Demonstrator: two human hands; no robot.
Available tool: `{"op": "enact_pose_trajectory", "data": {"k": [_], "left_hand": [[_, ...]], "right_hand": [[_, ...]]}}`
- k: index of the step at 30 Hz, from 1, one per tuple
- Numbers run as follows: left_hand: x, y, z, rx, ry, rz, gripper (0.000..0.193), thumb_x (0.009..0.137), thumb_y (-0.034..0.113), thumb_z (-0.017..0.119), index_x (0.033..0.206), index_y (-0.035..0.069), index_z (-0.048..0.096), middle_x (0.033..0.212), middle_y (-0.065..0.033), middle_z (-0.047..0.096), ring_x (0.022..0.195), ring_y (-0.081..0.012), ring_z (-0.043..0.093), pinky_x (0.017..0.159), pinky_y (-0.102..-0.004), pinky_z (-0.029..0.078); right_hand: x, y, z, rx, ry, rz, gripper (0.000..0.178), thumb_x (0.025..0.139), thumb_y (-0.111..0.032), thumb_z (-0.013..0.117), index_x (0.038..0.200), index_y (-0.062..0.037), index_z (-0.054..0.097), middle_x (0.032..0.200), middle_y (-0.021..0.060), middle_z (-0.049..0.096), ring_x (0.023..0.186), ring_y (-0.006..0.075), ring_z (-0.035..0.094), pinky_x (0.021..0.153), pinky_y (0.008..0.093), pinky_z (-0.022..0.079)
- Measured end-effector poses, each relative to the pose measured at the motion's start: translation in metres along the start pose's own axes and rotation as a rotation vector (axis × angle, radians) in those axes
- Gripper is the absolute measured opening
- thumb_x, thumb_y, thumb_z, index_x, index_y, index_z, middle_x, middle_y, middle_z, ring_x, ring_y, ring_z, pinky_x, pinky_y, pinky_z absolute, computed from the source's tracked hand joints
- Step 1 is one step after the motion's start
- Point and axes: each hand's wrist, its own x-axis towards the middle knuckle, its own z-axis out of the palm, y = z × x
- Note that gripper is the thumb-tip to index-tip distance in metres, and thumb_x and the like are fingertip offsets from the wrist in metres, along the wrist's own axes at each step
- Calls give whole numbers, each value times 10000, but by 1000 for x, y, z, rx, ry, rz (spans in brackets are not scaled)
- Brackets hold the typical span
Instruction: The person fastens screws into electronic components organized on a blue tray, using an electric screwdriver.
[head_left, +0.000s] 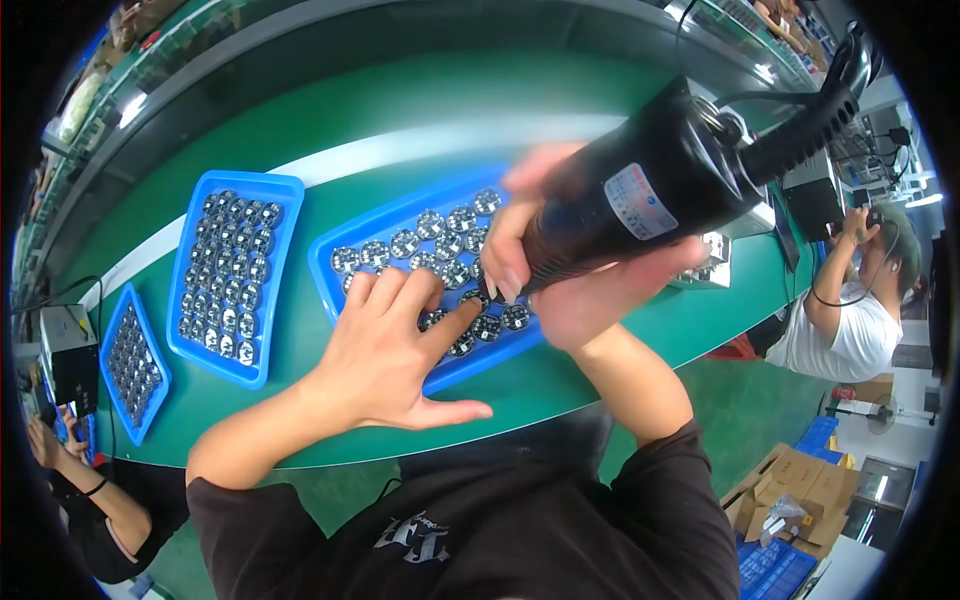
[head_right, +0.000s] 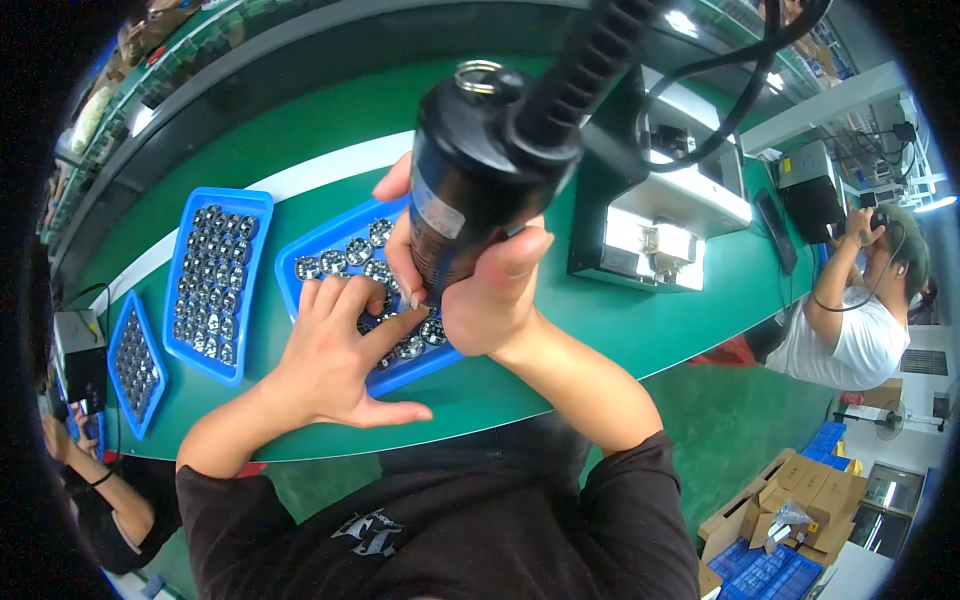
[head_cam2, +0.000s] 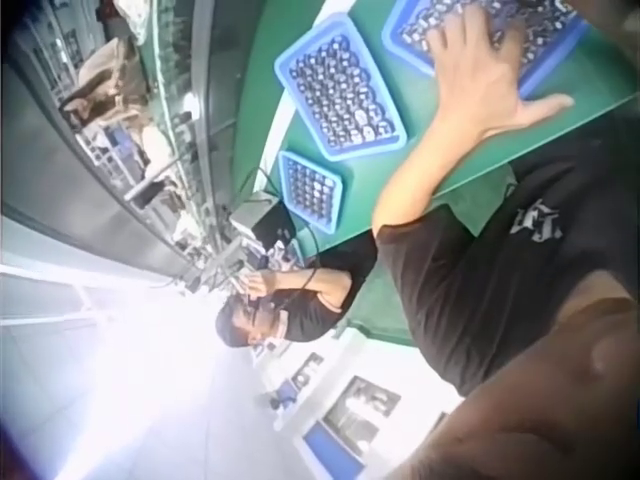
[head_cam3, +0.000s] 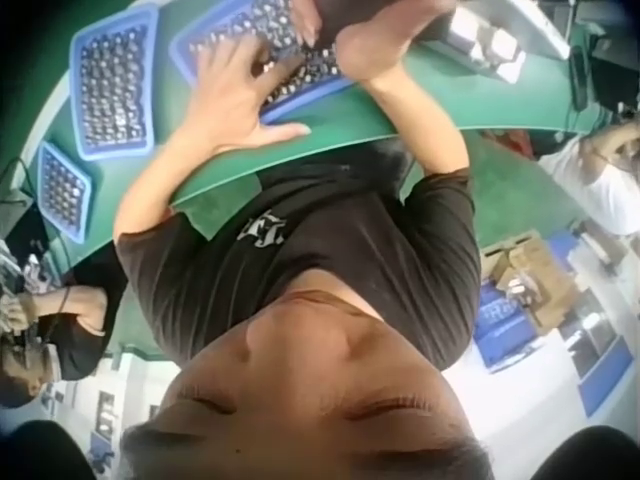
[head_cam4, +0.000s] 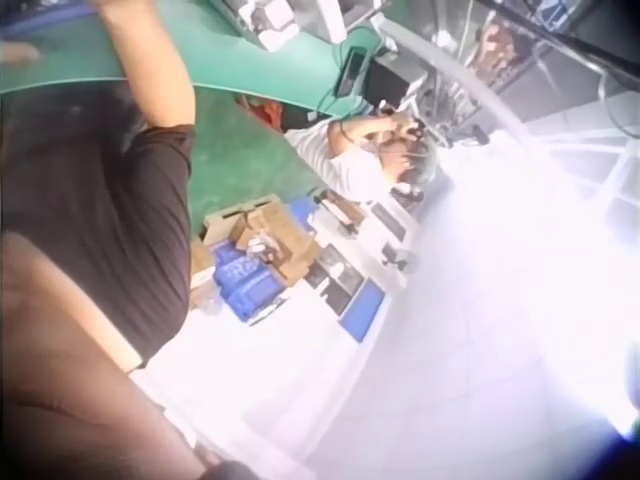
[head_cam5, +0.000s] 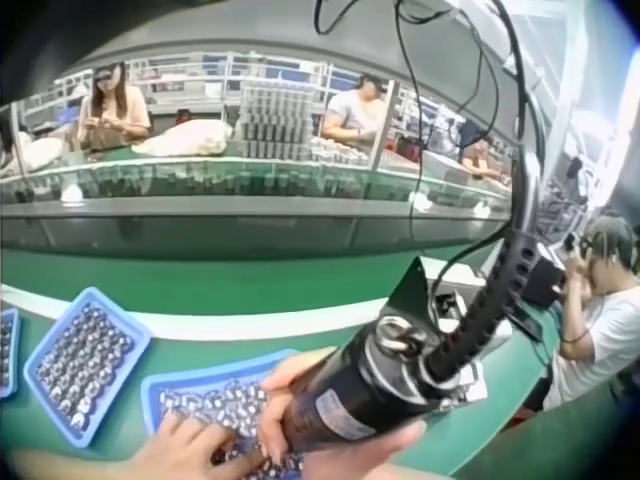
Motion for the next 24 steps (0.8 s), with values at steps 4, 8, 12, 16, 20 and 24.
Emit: {"op": "enact_pose_trajectory", "data": {"k": [4, 8, 12, 16, 20, 24], "left_hand": [[-1, 1, 0, 10, 5, 0, 822, 716, 767, 649, 1137, 64, 716, 963, -100, 476, 887, -261, 437, 782, -404, 327], [-1, 2, 0, 13, -3, -21, 817, 717, 765, 652, 1135, 66, 717, 946, -93, 459, 882, -261, 430, 781, -402, 324], [0, 3, 1, 19, -11, 11, 818, 706, 760, 667, 1138, 68, 717, 934, -90, 443, 879, -262, 425, 779, -402, 324], [5, 5, 2, 11, -2, 24, 824, 676, 739, 713, 1145, 61, 714, 926, -88, 432, 880, -273, 423, 774, -408, 328], [5, 14, -1, 91, -49, 4, 847, 618, 714, 763, 1164, 70, 704, 932, -97, 432, 863, -282, 421, 792, -417, 339], [3, 20, 0, 93, -55, -5, 844, 632, 709, 735, 1189, 76, 691, 942, -128, 426, 894, -308, 425, 860, -453, 340]], "right_hand": [[-1, 2, 3, 34, -16, 2, 1165, 671, -1031, 179, 1050, 21, 505, 510, 81, 521, 410, 150, 497, 413, 258, 428], [-1, -3, 3, -44, -86, 127, 1179, 548, -1074, 240, 993, -13, 496, 541, 59, 523, 445, 141, 525, 434, 250, 436], [-10, 4, 7, 12, -90, 180, 1180, 472, -1073, 290, 990, -31, 487, 638, 36, 538, 494, 106, 502, 461, 231, 423], [-10, 2, 4, 88, -156, 86, 1123, 659, -948, 484, 1184, 42, 550, 874, 95, 620, 578, 99, 537, 456, 234, 412], [0, -1, -14, 208, -134, -22, 1076, 771, -906, 427, 1278, 36, 537, 662, 68, 588, 496, 86, 506, 450, 235, 403], [-13, -49, -58, 199, 46, -72, 1070, 825, -909, 248, 1302, 21, 478, 532, 26, 504, 401, 109, 470, 412, 250, 412]]}}
